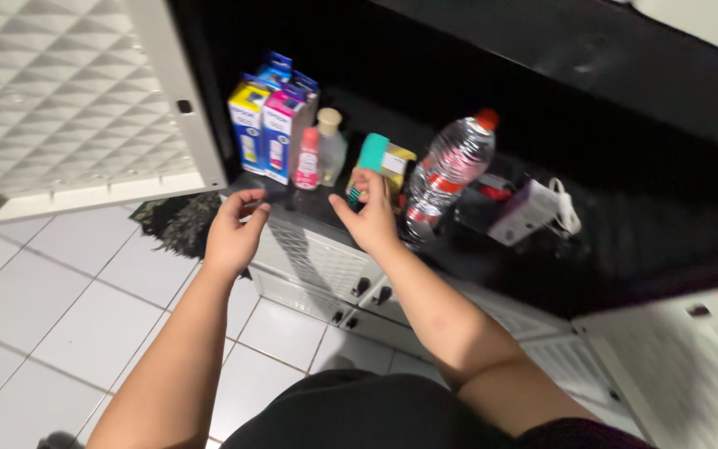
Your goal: The person moves several small items from a wooden table to a white cabinet, including a comb, a small round container, a yellow packet, and two bottles. They then retrieve four ink cartridges from the cabinet and place them on the table. The person repeatedly opens and closes the cabinet doors while arranging the items inside.
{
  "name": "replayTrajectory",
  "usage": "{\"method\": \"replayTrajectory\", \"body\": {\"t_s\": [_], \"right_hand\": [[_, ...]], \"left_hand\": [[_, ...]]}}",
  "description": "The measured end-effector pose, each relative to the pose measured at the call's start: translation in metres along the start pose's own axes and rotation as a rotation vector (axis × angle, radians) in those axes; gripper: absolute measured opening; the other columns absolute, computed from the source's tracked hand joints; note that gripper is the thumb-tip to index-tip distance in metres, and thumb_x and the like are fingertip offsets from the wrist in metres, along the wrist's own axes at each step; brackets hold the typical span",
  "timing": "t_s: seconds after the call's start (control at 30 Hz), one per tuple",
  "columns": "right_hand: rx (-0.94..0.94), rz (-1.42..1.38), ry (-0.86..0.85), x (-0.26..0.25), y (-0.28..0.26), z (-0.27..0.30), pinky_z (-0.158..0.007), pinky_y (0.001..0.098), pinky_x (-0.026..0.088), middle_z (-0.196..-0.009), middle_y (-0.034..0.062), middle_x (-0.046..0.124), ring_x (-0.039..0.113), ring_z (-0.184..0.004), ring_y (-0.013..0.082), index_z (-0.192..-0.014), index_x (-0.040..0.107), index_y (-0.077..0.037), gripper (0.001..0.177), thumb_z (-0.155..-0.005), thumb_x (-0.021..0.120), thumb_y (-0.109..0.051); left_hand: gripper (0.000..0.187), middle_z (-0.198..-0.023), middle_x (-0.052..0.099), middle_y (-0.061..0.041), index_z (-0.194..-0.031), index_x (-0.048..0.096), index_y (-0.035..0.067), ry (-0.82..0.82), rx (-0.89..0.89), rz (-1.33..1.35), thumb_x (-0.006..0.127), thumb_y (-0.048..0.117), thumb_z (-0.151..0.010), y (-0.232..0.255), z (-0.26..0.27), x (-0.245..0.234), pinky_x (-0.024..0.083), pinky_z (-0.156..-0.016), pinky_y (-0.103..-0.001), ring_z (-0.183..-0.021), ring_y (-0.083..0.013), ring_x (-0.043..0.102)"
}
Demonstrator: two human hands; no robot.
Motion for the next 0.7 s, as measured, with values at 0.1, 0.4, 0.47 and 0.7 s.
{"method": "replayTrajectory", "body": {"t_s": [0.1,0.4,0.47,0.7], "right_hand": [[-0.101,-0.066,0.055,0.023,-0.009,-0.027,-0.1,0.0413,0.048,-0.136,0.0193,0.051,0.054,-0.118,0.0296,-0.148,0.034,-0.004,0.098,-0.074,0.094,-0.026],[-0.022,0.036,0.069,0.053,-0.021,-0.065,-0.113,0.0496,0.037,-0.131,0.0174,0.049,0.045,-0.127,0.0355,-0.155,0.026,-0.007,0.122,-0.063,0.1,-0.038],[-0.02,0.078,0.035,0.057,-0.021,-0.065,-0.11,0.0504,0.038,-0.133,0.0185,0.047,0.043,-0.128,0.0383,-0.148,0.037,-0.008,0.111,-0.062,0.1,-0.037],[-0.091,0.069,-0.017,0.063,-0.02,-0.07,-0.103,0.0493,0.044,-0.128,0.0155,0.057,0.051,-0.122,0.038,-0.13,0.054,-0.006,0.084,-0.066,0.098,-0.038]], "left_hand": [[0.032,-0.106,0.072,-0.006,-0.124,0.066,0.006,0.052,-0.019,0.033,0.068,0.02,-0.095,-0.005,-0.001,-0.014,0.052,-0.076,-0.028,-0.097,-0.0117,0.066],[0.037,-0.096,0.069,-0.004,-0.128,0.063,0.006,0.053,-0.186,0.098,0.067,0.023,-0.095,-0.019,0.006,-0.026,0.049,-0.07,-0.027,-0.08,-0.0105,0.059],[0.035,-0.095,0.07,-0.005,-0.126,0.064,0.005,0.068,-0.144,0.074,0.068,0.023,-0.096,-0.017,0.006,-0.025,0.05,-0.074,-0.026,-0.083,-0.0099,0.061],[0.035,-0.102,0.072,-0.005,-0.124,0.067,0.007,0.058,-0.194,0.012,0.069,0.022,-0.093,-0.012,0.005,-0.012,0.052,-0.07,-0.029,-0.082,-0.0137,0.063]]}}
Point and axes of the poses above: each hand's wrist, its own z-axis away from the middle knuckle, its own x-axis out of the palm, y = z × x, the point moved 2 cm from there along -z, towards the middle knuckle
